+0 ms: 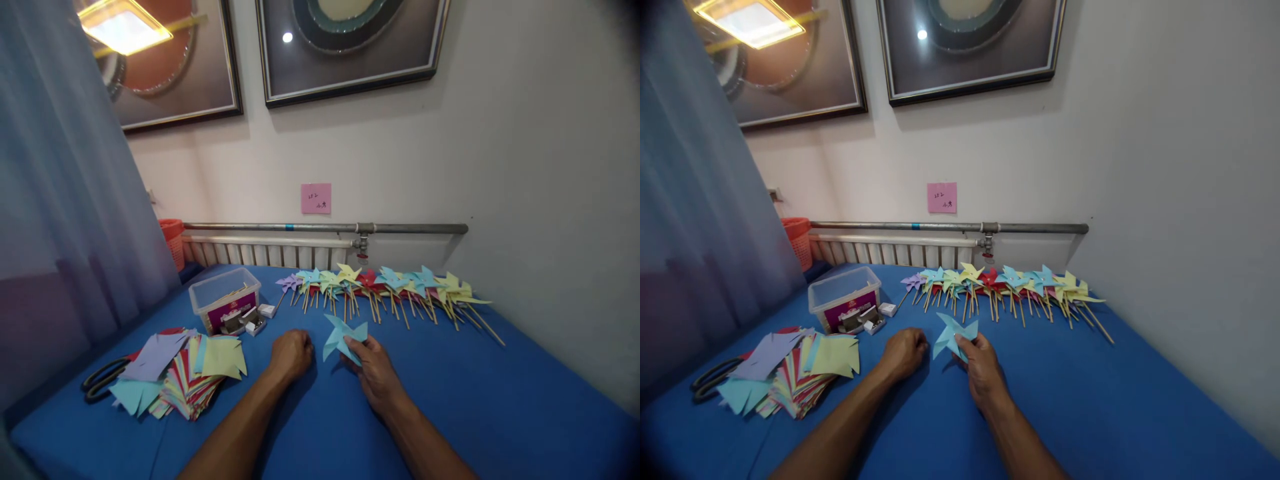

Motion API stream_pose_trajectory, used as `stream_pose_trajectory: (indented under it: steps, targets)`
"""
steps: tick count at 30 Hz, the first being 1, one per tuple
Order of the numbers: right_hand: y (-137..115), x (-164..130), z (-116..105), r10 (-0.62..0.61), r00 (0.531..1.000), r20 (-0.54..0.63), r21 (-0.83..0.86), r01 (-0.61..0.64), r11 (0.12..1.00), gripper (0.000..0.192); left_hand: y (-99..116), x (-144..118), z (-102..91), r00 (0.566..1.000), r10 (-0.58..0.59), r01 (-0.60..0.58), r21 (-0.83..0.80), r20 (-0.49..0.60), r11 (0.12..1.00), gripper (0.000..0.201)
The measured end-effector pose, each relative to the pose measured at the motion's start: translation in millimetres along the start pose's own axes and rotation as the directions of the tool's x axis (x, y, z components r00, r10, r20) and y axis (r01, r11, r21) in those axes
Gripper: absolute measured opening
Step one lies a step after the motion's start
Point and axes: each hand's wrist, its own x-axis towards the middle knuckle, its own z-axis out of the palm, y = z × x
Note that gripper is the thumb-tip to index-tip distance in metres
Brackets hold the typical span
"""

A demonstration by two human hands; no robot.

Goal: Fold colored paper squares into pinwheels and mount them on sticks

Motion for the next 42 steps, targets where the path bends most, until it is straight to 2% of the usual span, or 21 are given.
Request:
stream_pose_trajectory:
  steps: [3, 6, 11, 16, 20, 25, 31, 33, 35, 38, 41, 42]
  targets:
    - [0.7, -0.9, 1.3, 0.024, 1.000, 0.003, -0.018, -0.024, 1.000, 0.035, -1.7, 1.0, -5.2, 1.000, -0.020, 0.020, 0.084, -0.006, 0.996, 0.023]
    - [1.1, -1.3, 1.7, 0.027, 1.000, 0.005, -0.033, -0.027, 0.999, 0.035, -8.2, 3.4, -13.0, 0.995, -0.082, 0.090, 0.152, -0.058, 0.984, 0.025]
    - [1.6, -4.1, 2.5, 0.013, 1.000, 0.008, -0.048, -0.013, 0.999, 0.033, -23.8, 7.6, -28.8, 0.966, -0.177, 0.219, 0.226, -0.190, 0.949, 0.030]
    - [4.6, -4.9, 2.5, 0.025, 0.999, 0.046, -0.078, -0.022, 0.997, 0.035, -33.7, 9.0, -32.6, 0.938, -0.239, 0.305, 0.268, -0.252, 0.914, 0.035]
    - [7.4, -4.4, 1.8, 0.019, 0.998, 0.063, -0.090, -0.013, 0.996, 0.035, -35.8, 9.8, -28.0, 0.948, -0.237, 0.293, 0.294, -0.211, 0.910, 0.036]
    - [9.0, -3.4, 1.8, 0.020, 0.998, 0.052, -0.096, -0.015, 0.995, 0.034, -34.9, 11.4, -26.8, 0.947, -0.207, 0.279, 0.306, -0.247, 0.910, 0.036]
    - [9.5, -2.4, 1.5, 0.024, 0.999, 0.047, -0.106, -0.018, 0.994, 0.035, -33.0, 11.0, -23.2, 0.969, -0.174, 0.224, 0.324, -0.176, 0.919, 0.032]
    - [10.3, -2.3, 1.3, 0.017, 0.999, 0.050, -0.118, -0.011, 0.993, 0.033, -30.6, 9.4, -22.0, 0.967, -0.174, 0.226, 0.308, -0.185, 0.924, 0.030]
    - [11.7, -1.7, 1.0, 0.007, 0.999, 0.053, -0.134, 0.000, 0.991, 0.031, -27.4, 7.4, -24.4, 0.956, -0.162, 0.227, 0.273, -0.244, 0.935, 0.029]
    - [15.2, 1.4, 0.1, -0.004, 0.998, 0.069, -0.156, 0.015, 0.988, 0.029, -26.7, 7.8, -42.0, 0.902, -0.109, 0.215, 0.215, -0.418, 0.953, 0.028]
    - [19.6, 6.3, -1.5, -0.011, 0.996, 0.088, -0.173, 0.027, 0.985, 0.030, -41.1, 20.6, -81.0, 0.831, -0.095, 0.235, 0.191, -0.548, 0.953, 0.029]
    - [21.0, 7.7, -2.0, -0.014, 0.996, 0.094, -0.177, 0.031, 0.984, 0.030, -50.0, 28.2, -97.5, 0.830, -0.117, 0.251, 0.177, -0.546, 0.952, 0.031]
